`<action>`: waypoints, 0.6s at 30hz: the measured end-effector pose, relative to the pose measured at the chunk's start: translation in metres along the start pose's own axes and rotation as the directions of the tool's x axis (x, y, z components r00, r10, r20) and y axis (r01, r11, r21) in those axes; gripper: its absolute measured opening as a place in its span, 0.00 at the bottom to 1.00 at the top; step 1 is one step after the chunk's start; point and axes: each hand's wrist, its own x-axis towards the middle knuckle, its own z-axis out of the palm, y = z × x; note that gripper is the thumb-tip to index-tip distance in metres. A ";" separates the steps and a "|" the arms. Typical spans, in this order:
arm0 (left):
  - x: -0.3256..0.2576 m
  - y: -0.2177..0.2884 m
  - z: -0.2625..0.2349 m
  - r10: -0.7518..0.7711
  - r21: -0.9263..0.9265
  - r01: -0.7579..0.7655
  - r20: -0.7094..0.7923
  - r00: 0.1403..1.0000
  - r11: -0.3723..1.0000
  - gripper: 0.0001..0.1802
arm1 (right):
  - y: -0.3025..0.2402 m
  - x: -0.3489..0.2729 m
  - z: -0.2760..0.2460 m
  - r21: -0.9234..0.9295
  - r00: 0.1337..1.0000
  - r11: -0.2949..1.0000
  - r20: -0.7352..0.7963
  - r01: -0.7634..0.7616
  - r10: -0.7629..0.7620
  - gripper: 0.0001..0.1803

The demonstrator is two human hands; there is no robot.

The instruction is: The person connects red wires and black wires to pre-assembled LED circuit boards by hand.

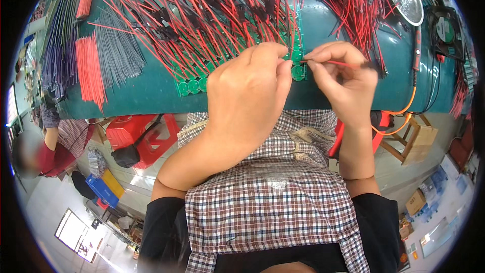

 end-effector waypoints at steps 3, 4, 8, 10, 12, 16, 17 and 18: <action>-0.002 0.001 -0.017 -0.043 -0.092 0.040 -0.025 0.999 0.995 0.09 | 0.008 0.001 0.006 -0.073 0.998 0.995 -0.015 0.062 -0.063 0.08; -0.003 -0.001 -0.027 -0.086 -0.173 0.078 -0.039 0.996 0.982 0.09 | 0.009 0.002 0.006 -0.085 0.996 0.993 -0.007 0.087 -0.087 0.09; -0.005 -0.027 -0.072 -0.213 -0.189 0.167 -0.254 0.943 0.968 0.09 | 0.011 0.001 0.006 -0.081 0.993 0.990 -0.007 0.119 -0.120 0.10; -0.003 -0.056 -0.098 -0.266 -0.155 0.224 -0.359 0.895 0.962 0.10 | 0.012 0.001 0.006 -0.089 0.992 0.988 -0.008 0.126 -0.127 0.10; -0.003 -0.088 -0.124 -0.312 -0.088 0.306 -0.447 0.839 0.948 0.10 | 0.013 0.001 0.005 -0.096 0.991 0.986 -0.010 0.133 -0.135 0.11; -0.014 -0.158 -0.171 -0.367 0.148 0.500 -0.511 0.777 0.853 0.14 | 0.014 0.000 0.005 -0.116 0.990 0.983 0.016 0.144 -0.143 0.10; -0.019 -0.176 -0.181 -0.390 0.297 0.599 -0.535 0.750 0.744 0.16 | 0.014 0.000 0.005 -0.112 0.990 0.984 0.005 0.139 -0.139 0.10; -0.025 -0.193 -0.192 -0.373 0.318 0.589 -0.533 0.759 0.743 0.16 | 0.014 0.000 0.005 -0.120 0.989 0.981 0.018 0.150 -0.149 0.10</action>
